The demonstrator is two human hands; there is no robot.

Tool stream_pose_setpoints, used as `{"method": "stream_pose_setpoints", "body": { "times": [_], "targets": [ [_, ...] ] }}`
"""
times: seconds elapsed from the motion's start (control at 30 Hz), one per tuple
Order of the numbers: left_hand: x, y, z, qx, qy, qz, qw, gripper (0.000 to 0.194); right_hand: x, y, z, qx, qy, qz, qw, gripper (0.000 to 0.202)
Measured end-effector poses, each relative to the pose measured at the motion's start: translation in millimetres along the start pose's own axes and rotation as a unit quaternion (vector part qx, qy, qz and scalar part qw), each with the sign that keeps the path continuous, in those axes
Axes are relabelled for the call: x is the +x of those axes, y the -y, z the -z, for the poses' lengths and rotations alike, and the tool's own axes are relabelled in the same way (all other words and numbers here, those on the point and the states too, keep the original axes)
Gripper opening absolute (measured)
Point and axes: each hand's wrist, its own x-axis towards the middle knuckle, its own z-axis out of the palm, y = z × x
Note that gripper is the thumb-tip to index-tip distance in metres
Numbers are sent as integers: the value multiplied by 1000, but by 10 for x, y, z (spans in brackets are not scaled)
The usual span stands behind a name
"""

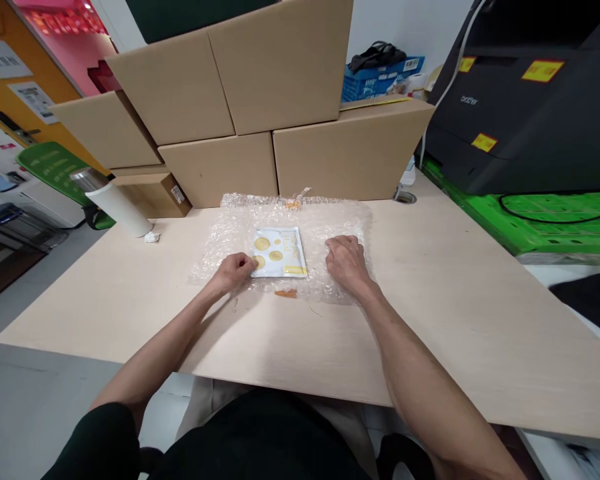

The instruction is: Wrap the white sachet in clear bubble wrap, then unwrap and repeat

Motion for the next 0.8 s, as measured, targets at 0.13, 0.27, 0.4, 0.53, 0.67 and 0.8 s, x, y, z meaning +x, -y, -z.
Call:
{"method": "stream_pose_setpoints", "body": {
  "times": [0.13,0.27,0.4,0.53,0.67,0.8],
  "targets": [
    [-2,324,342,0,-36,20,999,27,-14,-6,-30,-19,30,-4,999,31],
    [37,651,711,52,-79,69,993,23,-11,4,-40,-18,36,-6,999,31],
    [88,881,814,108,-119,121,980,17,-17,-18,-61,-19,42,-7,999,34],
    [88,1002,772,115,-114,141,977,19,-29,13,-29,5,17,0,1000,37],
    [61,1048,756,92,-100,144,980,17,-10,345,62,84,-59,63,993,37],
    [44,1057,747,54,-125,136,981,10,50,1024,-11,173,21,165,971,36]
  ]
}}
